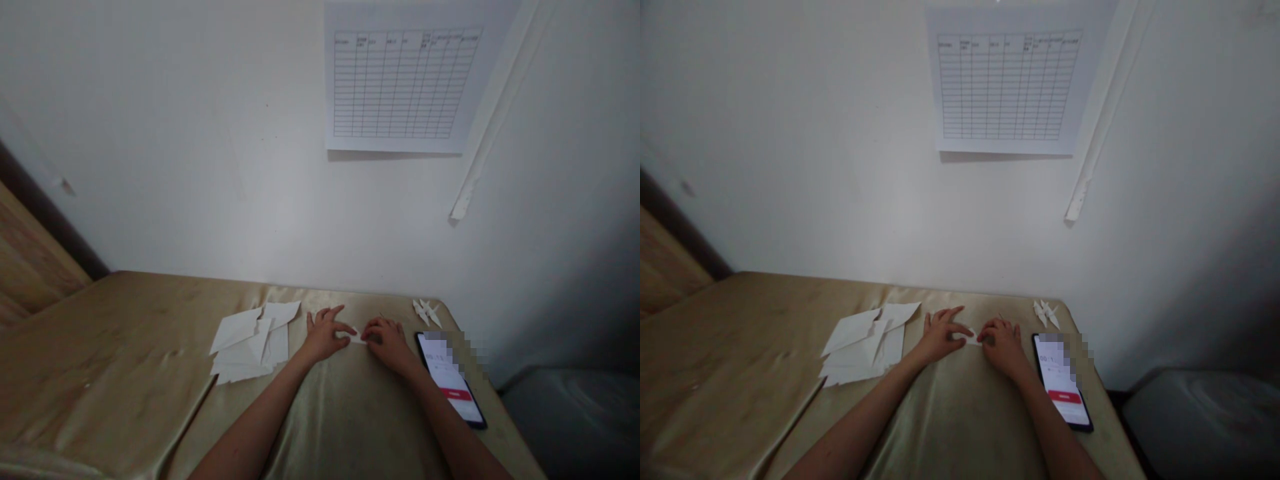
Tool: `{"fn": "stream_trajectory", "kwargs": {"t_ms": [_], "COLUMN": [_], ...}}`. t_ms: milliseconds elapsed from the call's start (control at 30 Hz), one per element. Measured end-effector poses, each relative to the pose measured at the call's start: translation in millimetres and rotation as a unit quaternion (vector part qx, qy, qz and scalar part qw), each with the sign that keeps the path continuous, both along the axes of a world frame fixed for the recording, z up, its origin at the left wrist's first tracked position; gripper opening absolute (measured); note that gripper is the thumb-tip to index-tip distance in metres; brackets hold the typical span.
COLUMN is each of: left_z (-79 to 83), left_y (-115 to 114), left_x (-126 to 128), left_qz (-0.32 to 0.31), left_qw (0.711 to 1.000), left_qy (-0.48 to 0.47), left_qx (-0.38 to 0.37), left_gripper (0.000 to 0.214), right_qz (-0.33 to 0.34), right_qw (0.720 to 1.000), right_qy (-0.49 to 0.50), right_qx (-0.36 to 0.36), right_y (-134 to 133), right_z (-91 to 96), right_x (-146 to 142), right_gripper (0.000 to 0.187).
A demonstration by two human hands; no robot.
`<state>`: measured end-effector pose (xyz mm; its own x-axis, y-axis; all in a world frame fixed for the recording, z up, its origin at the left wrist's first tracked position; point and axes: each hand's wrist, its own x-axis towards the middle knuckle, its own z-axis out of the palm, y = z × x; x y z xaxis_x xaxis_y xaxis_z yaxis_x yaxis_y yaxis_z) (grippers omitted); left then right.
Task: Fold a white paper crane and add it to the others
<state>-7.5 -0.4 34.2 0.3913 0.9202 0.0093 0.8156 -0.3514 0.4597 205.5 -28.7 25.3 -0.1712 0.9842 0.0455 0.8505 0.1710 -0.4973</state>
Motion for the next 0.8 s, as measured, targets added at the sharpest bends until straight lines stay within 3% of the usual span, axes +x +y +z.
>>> {"fn": "stream_trajectory", "kwargs": {"t_ms": [300, 800], "left_z": [-4.8, 1.6], "left_y": [-6.4, 1.7], "left_x": [12.8, 3.2], "left_qz": [0.029, 0.018], "left_qw": [0.999, 1.0], "left_qy": [0.01, 0.011], "left_qx": [0.043, -0.017], "left_gripper": [0.031, 0.035], "right_qz": [-0.038, -0.006], "right_qw": [0.998, 1.0], "right_qy": [-0.032, -0.012], "right_qx": [0.035, -0.019], "right_y": [-0.6, 6.4], "right_z": [-6.9, -8.1], "right_x": [-14.4, -0.7], "right_gripper": [0.017, 0.021]}}
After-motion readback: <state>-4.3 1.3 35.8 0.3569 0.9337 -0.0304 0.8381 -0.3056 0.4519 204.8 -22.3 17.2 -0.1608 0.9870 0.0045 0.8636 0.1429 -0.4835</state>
